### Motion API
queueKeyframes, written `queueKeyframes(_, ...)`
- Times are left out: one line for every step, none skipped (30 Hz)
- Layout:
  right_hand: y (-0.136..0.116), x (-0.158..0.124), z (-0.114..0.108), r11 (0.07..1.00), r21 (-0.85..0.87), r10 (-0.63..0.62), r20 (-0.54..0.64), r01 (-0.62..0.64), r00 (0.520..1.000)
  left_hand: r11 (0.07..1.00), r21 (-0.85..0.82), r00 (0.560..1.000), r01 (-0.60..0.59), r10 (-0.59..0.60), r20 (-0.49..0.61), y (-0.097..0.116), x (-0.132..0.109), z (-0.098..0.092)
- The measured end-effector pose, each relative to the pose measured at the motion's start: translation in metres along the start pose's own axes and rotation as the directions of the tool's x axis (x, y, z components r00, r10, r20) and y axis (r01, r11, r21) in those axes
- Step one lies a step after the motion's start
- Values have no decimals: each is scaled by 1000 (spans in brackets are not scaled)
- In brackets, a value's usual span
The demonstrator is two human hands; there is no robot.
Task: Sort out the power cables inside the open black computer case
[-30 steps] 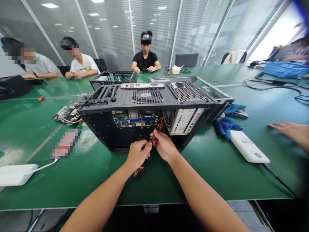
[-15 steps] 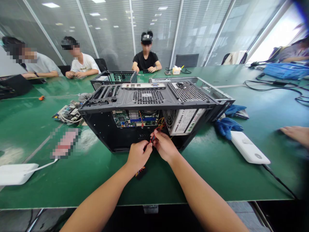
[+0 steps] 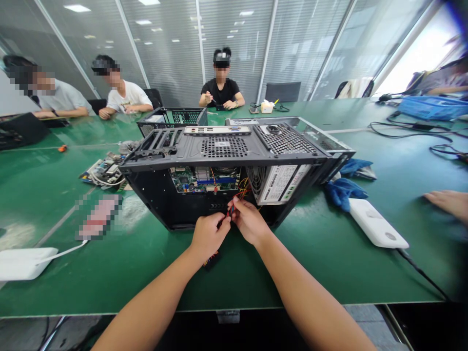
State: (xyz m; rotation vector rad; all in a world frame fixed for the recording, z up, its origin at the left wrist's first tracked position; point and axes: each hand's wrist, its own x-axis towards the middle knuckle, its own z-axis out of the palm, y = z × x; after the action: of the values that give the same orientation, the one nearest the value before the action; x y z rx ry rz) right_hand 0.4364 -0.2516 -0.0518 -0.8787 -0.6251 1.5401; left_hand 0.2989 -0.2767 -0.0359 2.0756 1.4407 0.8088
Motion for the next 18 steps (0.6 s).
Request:
queueKeyframes(0,0,0,1000,0,0,3,0,1000,1000,-8,1000,11,-11,4,0,0,0)
queueKeyframes(0,0,0,1000,-2,2,6,-2,1000,999,-30,1000,25,-25,10,0,0,-1)
queueKeyframes(0,0,0,1000,-4,4,8,-4,1000,997,-67,999,43,-42,23,1,1,-1)
queueKeyframes(0,0,0,1000,-6,5,8,-5,1000,991,-119,997,67,-61,46,0,1,-1)
queueKeyframes(0,0,0,1000,-9,6,8,-6,1000,978,-185,993,95,-81,81,0,2,-1)
queueKeyframes(0,-1,0,1000,-11,8,9,-7,1000,957,-259,987,128,-99,124,-1,3,0)
queueKeyframes(0,-1,0,1000,-12,8,9,-8,1000,930,-330,979,165,-113,171,-2,4,0)
queueKeyframes(0,-1,-1,1000,-12,8,10,-8,1000,900,-387,969,200,-122,217,-4,4,1)
queueKeyframes(0,-1,-1,1000,-11,9,11,-9,1000,874,-428,959,232,-131,253,-5,5,2)
queueKeyframes(0,-1,-1,1000,-9,10,12,-10,1000,856,-448,950,258,-140,279,-7,5,3)
queueKeyframes(0,-1,-1,1000,-7,9,11,-9,1000,845,-455,942,282,-155,296,-8,5,5)
queueKeyframes(0,-1,-1,1000,-5,9,9,-9,1000,839,-453,937,300,-169,307,-8,4,6)
queueKeyframes(0,-1,-1,1000,-4,10,6,-10,1000,836,-450,932,314,-181,314,-8,3,6)
queueKeyframes(0,0,-1,1000,-4,11,3,-11,1000,832,-449,928,325,-191,318,-8,3,7)
queueKeyframes(0,0,-1,1000,-6,13,-1,-13,1000,828,-451,926,333,-197,323,-8,2,7)
queueKeyframes(0,0,-1,1000,-9,16,-3,-16,1000,825,-454,924,337,-198,326,-7,2,7)
queueKeyframes(0,0,-1,1000,-10,18,-6,-18,1000,822,-459,924,337,-194,330,-6,2,7)
queueKeyframes(0,0,-1,1000,-10,19,-7,-19,1000,817,-469,924,335,-187,335,-6,2,7)
